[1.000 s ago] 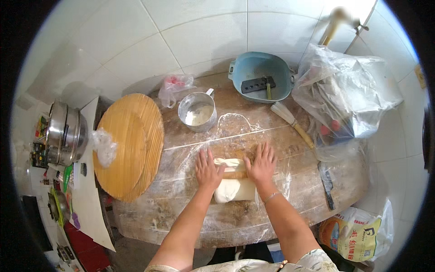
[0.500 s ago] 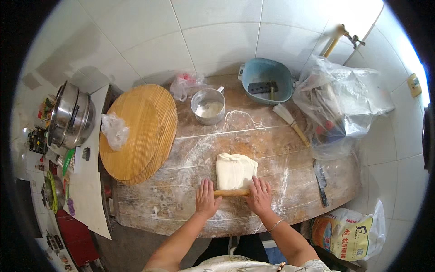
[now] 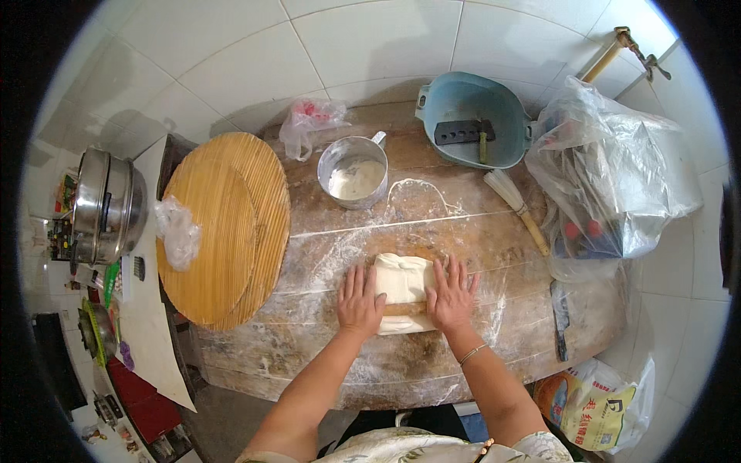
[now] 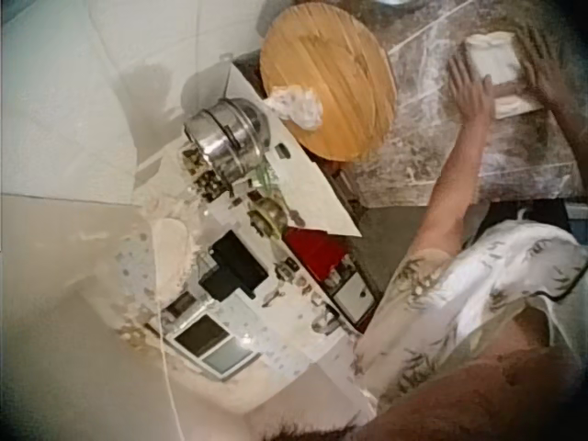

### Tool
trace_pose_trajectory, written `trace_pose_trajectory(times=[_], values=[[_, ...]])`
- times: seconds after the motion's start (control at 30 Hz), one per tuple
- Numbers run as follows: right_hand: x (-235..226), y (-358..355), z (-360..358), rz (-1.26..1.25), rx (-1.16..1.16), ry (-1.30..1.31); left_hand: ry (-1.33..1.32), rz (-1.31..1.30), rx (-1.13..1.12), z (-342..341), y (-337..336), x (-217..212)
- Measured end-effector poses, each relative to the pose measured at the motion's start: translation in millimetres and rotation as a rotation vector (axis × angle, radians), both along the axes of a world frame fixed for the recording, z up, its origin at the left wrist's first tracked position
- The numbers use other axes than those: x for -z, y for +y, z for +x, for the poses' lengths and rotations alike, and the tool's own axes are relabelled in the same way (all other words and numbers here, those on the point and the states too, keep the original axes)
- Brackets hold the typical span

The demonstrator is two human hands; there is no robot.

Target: The person rolls out a piece of dough on a floured surface using a rolling pin, occasionally spreading a white substance on it and folding the dough before rolling it again.

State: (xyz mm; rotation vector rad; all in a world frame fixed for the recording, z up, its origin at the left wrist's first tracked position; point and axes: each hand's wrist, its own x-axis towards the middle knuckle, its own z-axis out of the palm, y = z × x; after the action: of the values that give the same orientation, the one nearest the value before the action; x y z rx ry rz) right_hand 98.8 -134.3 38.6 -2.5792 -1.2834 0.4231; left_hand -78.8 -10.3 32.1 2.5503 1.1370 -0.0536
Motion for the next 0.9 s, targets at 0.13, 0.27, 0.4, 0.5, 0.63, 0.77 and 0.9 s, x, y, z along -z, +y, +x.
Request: trace_pose_trajectory(times=[0.13, 0.27, 0.4, 0.5, 0.63, 0.77, 0.9], values=[[12, 22, 21, 0.049, 0.05, -0.013, 0.051, 0.019, -0.067, 25, 17, -2], [16, 43, 34, 0.124, 0.109, -0.032, 0.039, 0.073, -0.141, 39, 36, 9], [22, 38, 36, 0.177, 0.075, -0.045, 0.054, -0.027, -0.098, 46, 35, 11], [6, 12, 22, 0.215, -0.082, -0.004, 0.021, -0.156, 0.002, 49, 32, 4], [-7, -49, -10, 0.133, -0.234, 0.064, -0.146, -0.349, -0.315, 47, 1, -14], [3, -91, -12, 0.157, -0.346, -0.069, -0.437, -0.453, -0.564, -1, -30, 8], [-2, -130, 12, 0.19, -0.436, 0.004, -0.391, -1.004, -0.992, -37, -115, -49]])
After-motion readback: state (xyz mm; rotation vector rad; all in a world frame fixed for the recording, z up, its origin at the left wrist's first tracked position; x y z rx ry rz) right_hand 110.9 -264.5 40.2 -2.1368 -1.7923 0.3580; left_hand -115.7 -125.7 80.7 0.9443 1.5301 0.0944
